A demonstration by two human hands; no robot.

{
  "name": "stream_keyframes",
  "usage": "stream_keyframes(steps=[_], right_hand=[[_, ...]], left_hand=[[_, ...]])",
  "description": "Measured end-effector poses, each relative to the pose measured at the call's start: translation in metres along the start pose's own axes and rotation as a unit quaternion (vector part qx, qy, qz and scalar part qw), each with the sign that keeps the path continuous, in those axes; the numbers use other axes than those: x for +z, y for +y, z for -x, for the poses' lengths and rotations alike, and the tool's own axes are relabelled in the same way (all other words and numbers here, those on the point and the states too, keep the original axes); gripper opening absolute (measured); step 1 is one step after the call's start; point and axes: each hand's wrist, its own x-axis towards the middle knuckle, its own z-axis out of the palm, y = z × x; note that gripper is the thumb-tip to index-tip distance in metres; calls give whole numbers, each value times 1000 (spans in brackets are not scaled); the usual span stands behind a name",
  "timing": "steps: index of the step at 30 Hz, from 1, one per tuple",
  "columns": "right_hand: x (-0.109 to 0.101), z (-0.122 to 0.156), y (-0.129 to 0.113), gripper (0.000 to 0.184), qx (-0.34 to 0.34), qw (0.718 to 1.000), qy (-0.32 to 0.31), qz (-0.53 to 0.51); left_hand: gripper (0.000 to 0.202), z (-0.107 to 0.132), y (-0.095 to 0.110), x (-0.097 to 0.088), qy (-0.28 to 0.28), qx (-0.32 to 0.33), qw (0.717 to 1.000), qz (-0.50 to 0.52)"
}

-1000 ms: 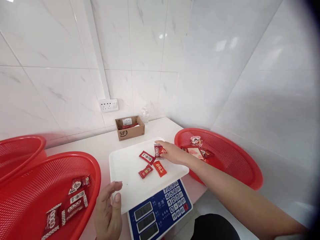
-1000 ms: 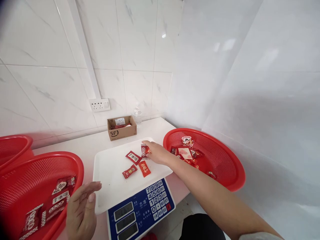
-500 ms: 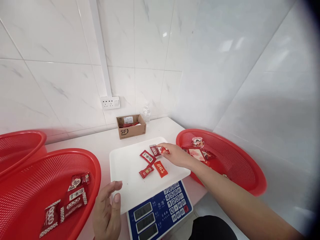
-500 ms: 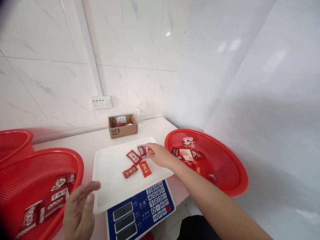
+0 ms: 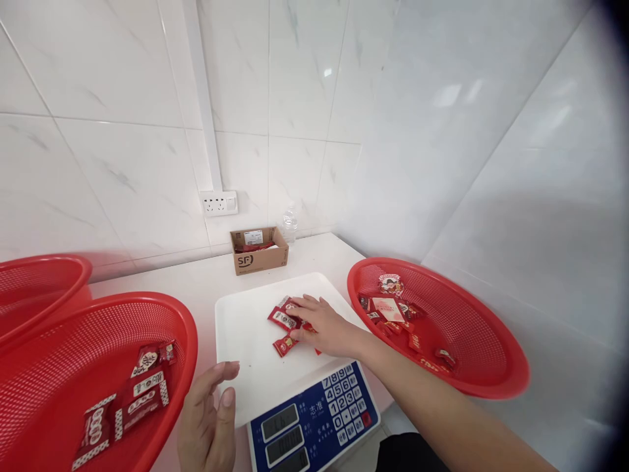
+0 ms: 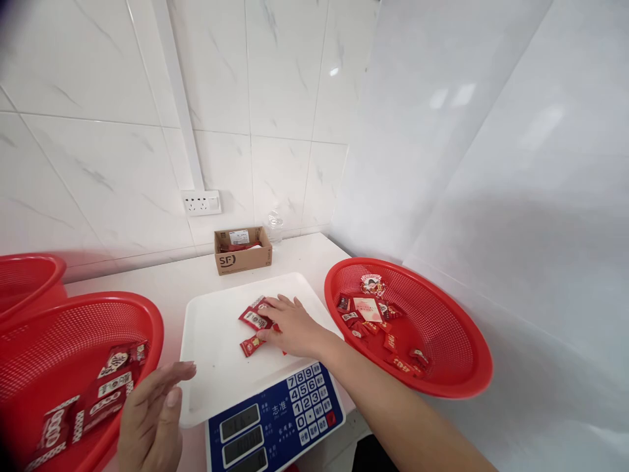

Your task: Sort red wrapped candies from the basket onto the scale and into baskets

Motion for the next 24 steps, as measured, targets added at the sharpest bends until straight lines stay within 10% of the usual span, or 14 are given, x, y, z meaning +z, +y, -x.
stream_keyframes(steps=[6, 13, 24], right_hand=[[-5, 16, -5, 35, -35, 998, 46, -38], [-7, 91, 34, 37, 108, 959, 261, -2], [4, 151, 106, 50, 270, 943, 190, 44]], left_hand=[[27, 1, 0, -2, -3, -4, 1000, 3], [21, -7, 8, -10, -53, -7, 994, -98], [50, -53, 70, -15, -394, 171, 865, -260]])
